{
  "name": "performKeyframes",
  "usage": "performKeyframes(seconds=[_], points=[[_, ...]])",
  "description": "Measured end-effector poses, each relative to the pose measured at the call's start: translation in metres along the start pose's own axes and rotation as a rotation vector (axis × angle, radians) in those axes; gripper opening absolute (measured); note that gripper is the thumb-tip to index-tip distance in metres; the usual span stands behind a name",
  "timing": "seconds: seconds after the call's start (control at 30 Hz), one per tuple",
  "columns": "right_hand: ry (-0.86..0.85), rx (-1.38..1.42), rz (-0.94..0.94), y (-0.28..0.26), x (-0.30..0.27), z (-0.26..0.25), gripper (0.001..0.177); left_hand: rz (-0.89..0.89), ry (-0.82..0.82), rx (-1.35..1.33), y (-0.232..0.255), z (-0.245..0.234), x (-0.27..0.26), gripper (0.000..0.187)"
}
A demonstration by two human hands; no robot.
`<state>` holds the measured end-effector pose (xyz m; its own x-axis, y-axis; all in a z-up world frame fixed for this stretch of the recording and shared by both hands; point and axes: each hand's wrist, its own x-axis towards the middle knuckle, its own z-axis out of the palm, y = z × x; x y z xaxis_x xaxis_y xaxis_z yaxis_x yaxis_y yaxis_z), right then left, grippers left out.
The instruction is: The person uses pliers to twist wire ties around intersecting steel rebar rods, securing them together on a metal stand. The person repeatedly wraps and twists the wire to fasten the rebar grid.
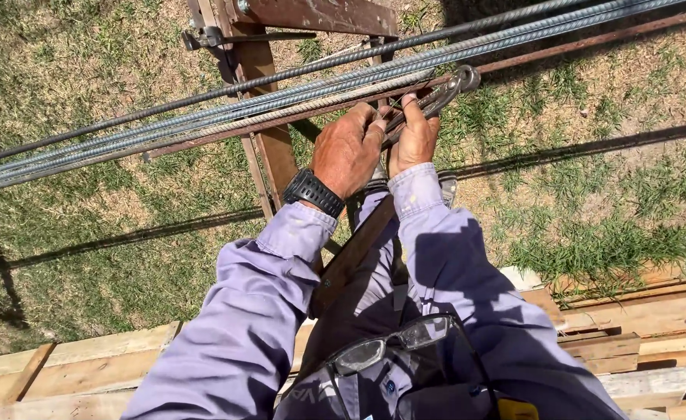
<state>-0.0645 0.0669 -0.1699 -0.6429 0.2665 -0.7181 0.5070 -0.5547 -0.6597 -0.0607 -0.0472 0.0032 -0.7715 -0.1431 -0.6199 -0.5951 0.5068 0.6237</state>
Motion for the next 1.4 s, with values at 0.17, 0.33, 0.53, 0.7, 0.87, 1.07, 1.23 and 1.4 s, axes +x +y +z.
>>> performKeyframes(seconds=[0.17,0.33,0.53,0.7,0.87,1.07,1.23,1.4], points=[[0.077,-0.015,-0.069,0.001,0.0,0.007,0.032,0.053,0.062,-0.06,0.012,0.003,0.002,0.022],[0.1,-0.133,-0.163,0.014,0.015,0.002,0.022,0.062,0.111,-0.089,0.013,0.002,-0.004,0.021],[0.04,-0.284,-0.241,-0.015,-0.024,0.006,0.018,0.08,0.15,-0.041,0.014,-0.003,-0.008,0.02],[-0.137,-0.56,-0.113,-0.007,-0.045,-0.047,0.035,0.217,0.209,0.222,-0.013,0.0,0.025,0.015],[-0.303,-0.776,0.116,-0.009,-0.035,-0.06,0.033,0.257,0.203,0.241,-0.014,-0.005,0.026,0.017],[-0.35,-0.545,0.01,-0.058,-0.048,-0.065,0.027,0.224,0.205,0.257,-0.012,-0.005,0.024,0.024],[-0.369,-0.771,-0.164,-0.115,-0.039,-0.047,0.023,0.245,0.224,0.278,-0.016,-0.002,0.027,0.023],[-0.441,-0.869,-0.074,-0.133,-0.032,-0.032,0.023,0.213,0.246,0.417,-0.022,0.006,0.025,0.032]])
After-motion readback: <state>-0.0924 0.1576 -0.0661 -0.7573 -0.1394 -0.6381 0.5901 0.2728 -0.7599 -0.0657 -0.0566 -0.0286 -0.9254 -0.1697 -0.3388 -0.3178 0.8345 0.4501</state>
